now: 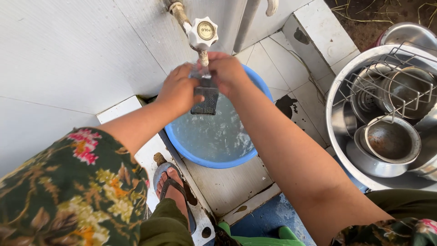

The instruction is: Washing various metal kitchen utensils in a basin of water under a tap and placing them in a drying rack.

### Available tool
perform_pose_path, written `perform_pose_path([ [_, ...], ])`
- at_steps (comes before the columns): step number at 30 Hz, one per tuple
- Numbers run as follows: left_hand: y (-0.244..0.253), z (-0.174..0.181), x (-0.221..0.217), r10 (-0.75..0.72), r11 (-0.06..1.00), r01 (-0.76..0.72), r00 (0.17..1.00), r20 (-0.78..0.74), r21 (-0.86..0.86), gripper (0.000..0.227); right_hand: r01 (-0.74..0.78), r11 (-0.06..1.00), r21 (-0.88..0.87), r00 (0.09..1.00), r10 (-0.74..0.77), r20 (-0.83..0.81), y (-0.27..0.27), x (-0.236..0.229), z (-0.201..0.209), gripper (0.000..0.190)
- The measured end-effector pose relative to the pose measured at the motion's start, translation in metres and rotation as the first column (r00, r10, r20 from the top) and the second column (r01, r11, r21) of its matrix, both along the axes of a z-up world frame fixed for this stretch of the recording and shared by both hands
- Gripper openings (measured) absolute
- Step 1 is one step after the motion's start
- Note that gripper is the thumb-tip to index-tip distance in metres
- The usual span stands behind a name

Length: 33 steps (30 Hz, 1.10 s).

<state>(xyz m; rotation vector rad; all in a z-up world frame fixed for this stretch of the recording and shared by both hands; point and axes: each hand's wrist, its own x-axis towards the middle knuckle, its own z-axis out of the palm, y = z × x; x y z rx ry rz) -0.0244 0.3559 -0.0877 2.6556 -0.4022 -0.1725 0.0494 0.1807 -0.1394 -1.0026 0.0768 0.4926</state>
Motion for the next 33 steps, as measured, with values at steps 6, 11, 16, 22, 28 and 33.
perform_pose_path([
  [6, -0.015, -0.018, 0.022, -0.079, 0.997, 0.079, 0.988, 0.130, -0.001, 0.027, 0.329, 0.704, -0.629, 0.929, -0.121, 0.350, 0.005, -0.016, 0.026, 0.023],
  [11, -0.028, -0.047, 0.041, 0.328, 0.945, -0.326, 0.939, -0.099, 0.035, 0.025, 0.679, 0.396, -0.618, 0.695, -0.076, 0.715, 0.026, -0.054, -0.045, 0.048],
  [16, -0.036, -0.056, 0.022, 0.353, 0.634, -0.727, 0.575, -0.738, -0.264, 0.026, 0.687, 0.242, -0.685, 0.667, 0.163, 0.727, 0.020, -0.084, 0.007, 0.029],
  [22, -0.027, -0.076, 0.017, 0.300, 0.576, -0.692, 0.674, -0.675, -0.435, 0.035, 0.526, 0.190, -0.829, 0.812, 0.178, 0.556, 0.017, -0.063, 0.013, 0.034],
  [28, -0.009, -0.070, 0.020, 0.267, 0.713, -0.598, 0.714, -0.648, -0.366, 0.038, -0.022, 0.675, -0.738, 0.998, 0.059, 0.024, -0.005, -0.031, -0.039, 0.069],
  [33, -0.002, -0.062, 0.024, 0.273, 0.736, -0.592, 0.704, -0.656, -0.328, 0.049, -0.240, 0.775, -0.585, 0.967, 0.135, -0.217, 0.004, -0.035, -0.052, 0.087],
])
